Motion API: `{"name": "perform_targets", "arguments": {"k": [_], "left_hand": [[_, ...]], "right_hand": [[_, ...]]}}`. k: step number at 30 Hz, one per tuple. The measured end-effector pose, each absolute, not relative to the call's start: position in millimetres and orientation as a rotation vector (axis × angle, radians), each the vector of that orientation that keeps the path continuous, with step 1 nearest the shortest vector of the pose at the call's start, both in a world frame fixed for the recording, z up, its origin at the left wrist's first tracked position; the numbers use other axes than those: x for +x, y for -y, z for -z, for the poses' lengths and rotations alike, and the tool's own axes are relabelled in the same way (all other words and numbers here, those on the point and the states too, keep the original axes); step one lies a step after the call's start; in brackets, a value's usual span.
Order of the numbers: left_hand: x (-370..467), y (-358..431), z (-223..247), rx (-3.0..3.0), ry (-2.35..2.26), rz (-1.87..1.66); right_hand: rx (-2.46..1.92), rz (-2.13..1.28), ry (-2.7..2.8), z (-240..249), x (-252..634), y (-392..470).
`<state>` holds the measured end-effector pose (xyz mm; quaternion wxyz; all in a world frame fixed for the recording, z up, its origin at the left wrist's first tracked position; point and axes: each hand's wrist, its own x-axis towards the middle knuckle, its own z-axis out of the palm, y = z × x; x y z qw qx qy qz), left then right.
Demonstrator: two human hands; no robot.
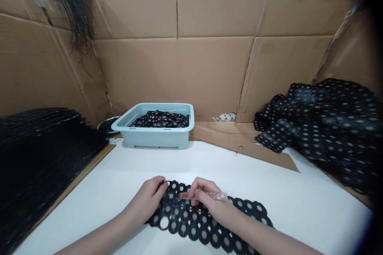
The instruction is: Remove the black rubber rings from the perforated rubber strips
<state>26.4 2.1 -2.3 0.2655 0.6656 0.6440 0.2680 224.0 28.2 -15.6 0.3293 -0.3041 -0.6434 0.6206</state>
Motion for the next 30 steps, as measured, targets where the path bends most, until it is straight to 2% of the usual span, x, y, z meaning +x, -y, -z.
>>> {"name": "perform_targets", "arguments": {"k": [5,10,17,20,23,26,30], "left_hand": [[29.1,1.5,0.6,1.866,-1.732,-0.643],[38.4,12.8,4.3,1.714,-1.786,-0.734],[43.9,17.5,-3.9,1.34,-1.463,-0.774],[43.2,16.2,-6.0,1.294,-1.504,-0.785],[42.9,16.5,-4.4,1.218,-1.444,-0.837],[43.6,18.7,-1.5,1.19,-1.364,-0.881],[47.2,22.9,1.4,1.309,-1.211,-0.942]], "right_hand": [[-0.877,-1.53,1.831,18.0,222.5,-22.7],[-0.887,-1.246,2.021,18.8,220.0,-13.3],[-0.849,-1.034,2.14,22.4,214.7,-10.1],[-0.773,-1.208,2.023,22.4,216.9,-13.6],[-0.751,-1.285,1.623,19.0,222.5,-17.1],[-0.788,-0.983,1.603,16.0,225.7,-16.9],[-0.499,-0.508,2.185,16.0,221.4,-13.7]]}}
